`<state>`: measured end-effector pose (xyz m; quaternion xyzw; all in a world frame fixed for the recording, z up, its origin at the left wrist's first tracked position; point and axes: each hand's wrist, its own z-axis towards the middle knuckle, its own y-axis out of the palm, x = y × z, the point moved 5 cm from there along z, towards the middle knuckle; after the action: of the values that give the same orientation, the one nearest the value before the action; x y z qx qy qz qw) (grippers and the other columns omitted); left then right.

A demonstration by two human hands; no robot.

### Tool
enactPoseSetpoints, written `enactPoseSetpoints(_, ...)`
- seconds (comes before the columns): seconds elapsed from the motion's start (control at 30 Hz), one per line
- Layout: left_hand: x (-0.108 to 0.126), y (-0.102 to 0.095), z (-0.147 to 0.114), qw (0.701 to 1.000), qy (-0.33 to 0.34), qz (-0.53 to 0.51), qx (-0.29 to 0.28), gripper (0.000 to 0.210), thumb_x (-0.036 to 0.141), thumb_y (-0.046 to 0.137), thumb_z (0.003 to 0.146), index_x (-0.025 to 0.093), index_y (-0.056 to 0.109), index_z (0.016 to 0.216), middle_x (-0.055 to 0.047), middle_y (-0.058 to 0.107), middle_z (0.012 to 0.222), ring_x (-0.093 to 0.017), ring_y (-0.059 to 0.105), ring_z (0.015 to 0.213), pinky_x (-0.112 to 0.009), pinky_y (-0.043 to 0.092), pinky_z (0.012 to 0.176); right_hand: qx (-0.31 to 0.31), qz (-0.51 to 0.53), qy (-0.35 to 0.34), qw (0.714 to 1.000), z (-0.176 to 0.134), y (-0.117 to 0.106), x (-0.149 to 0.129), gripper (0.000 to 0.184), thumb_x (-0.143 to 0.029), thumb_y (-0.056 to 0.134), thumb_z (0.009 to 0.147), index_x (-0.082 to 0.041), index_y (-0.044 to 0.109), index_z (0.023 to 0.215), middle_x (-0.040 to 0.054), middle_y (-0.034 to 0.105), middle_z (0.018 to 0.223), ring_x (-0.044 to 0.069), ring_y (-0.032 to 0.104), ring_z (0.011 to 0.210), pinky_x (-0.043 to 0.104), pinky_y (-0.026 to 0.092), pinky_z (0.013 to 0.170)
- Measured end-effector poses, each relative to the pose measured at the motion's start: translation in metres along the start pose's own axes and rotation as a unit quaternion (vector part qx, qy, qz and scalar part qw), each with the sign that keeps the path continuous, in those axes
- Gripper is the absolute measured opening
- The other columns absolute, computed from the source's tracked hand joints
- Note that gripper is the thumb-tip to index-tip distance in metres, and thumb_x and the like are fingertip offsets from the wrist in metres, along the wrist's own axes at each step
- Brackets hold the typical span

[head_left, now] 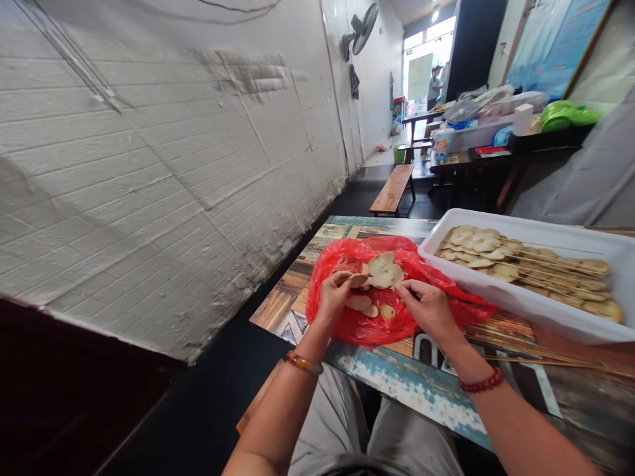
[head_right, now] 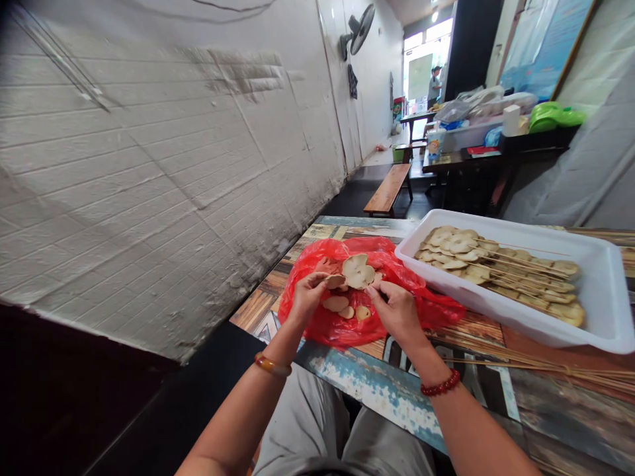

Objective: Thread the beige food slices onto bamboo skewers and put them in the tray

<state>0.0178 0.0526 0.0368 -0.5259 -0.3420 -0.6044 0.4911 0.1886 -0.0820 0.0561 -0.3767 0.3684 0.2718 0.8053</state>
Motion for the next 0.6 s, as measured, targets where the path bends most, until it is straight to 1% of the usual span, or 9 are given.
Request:
enactPoseSetpoints(0.07,0.003,-0.002,0.002,0.998,-0.017,-0.061,-0.001,0.017,0.028,0.067,0.067,0.015,0.066,0.078,-0.005,0.068,0.078,-0.014,0.061,0.071,-0.024,0.046,0.067,-0.003,0.0,0.003,1.0,0.0,0.001,0.0,0.031,-0.038,0.047,0.084,-0.017,0.064,0.071,-0.0003,0.058,0.06,0.013,0.053,0.057,0.022,0.04,0.057)
enactPoseSetpoints(0.13,0.004,-0.001,0.003,0.991,-0.05,-0.127,-0.011,0.02,0.03,0.068,0.067,0.014,0.064,0.078,-0.003,0.066,0.074,-0.012,0.06,0.064,-0.023,0.046,0.063,-0.006,0.003,0.006,1.0,0.0,0.002,0.0,0.032,-0.04,0.047,0.084,-0.017,0.064,0.071,-0.0002,0.058,0.06,0.014,0.054,0.057,0.022,0.04,0.056)
enactPoseSetpoints(0.23,-0.001,0.004,0.002,0.967,-0.125,-0.221,-0.036,0.024,0.03,0.071,0.064,0.015,0.06,0.079,-0.002,0.064,0.068,-0.012,0.06,0.058,-0.022,0.046,0.056,-0.023,0.02,0.015,0.999,-0.002,0.004,0.0,0.032,-0.041,0.047,0.085,-0.017,0.065,0.073,-0.0003,0.058,0.061,0.013,0.054,0.058,0.022,0.04,0.055)
enactPoseSetpoints(0.33,-0.009,0.009,-0.002,0.94,-0.18,-0.286,-0.044,0.026,0.027,0.072,0.063,0.015,0.059,0.083,-0.004,0.066,0.075,-0.015,0.064,0.063,-0.023,0.048,0.056,-0.054,0.035,0.033,0.997,-0.004,0.01,0.002,0.032,-0.04,0.048,0.084,-0.017,0.065,0.073,-0.0005,0.058,0.06,0.013,0.054,0.057,0.021,0.04,0.054)
enactPoseSetpoints(0.43,-0.02,0.008,-0.006,0.927,-0.196,-0.319,-0.023,0.027,0.023,0.073,0.062,0.014,0.06,0.084,-0.004,0.066,0.077,-0.013,0.062,0.062,-0.023,0.049,0.057,-0.083,0.041,0.041,0.995,-0.006,0.017,0.004,0.032,-0.04,0.049,0.083,-0.016,0.067,0.074,0.0005,0.061,0.061,0.013,0.055,0.057,0.021,0.041,0.054)
enactPoseSetpoints(0.6,-0.036,0.005,-0.01,0.918,-0.196,-0.344,-0.014,0.034,0.022,0.076,0.059,0.012,0.061,0.088,-0.003,0.066,0.075,-0.011,0.06,0.06,-0.023,0.049,0.06,-0.135,0.045,0.04,0.989,-0.012,0.031,0.005,0.033,-0.04,0.048,0.083,-0.015,0.069,0.076,0.0019,0.063,0.065,0.014,0.056,0.058,0.022,0.042,0.055)
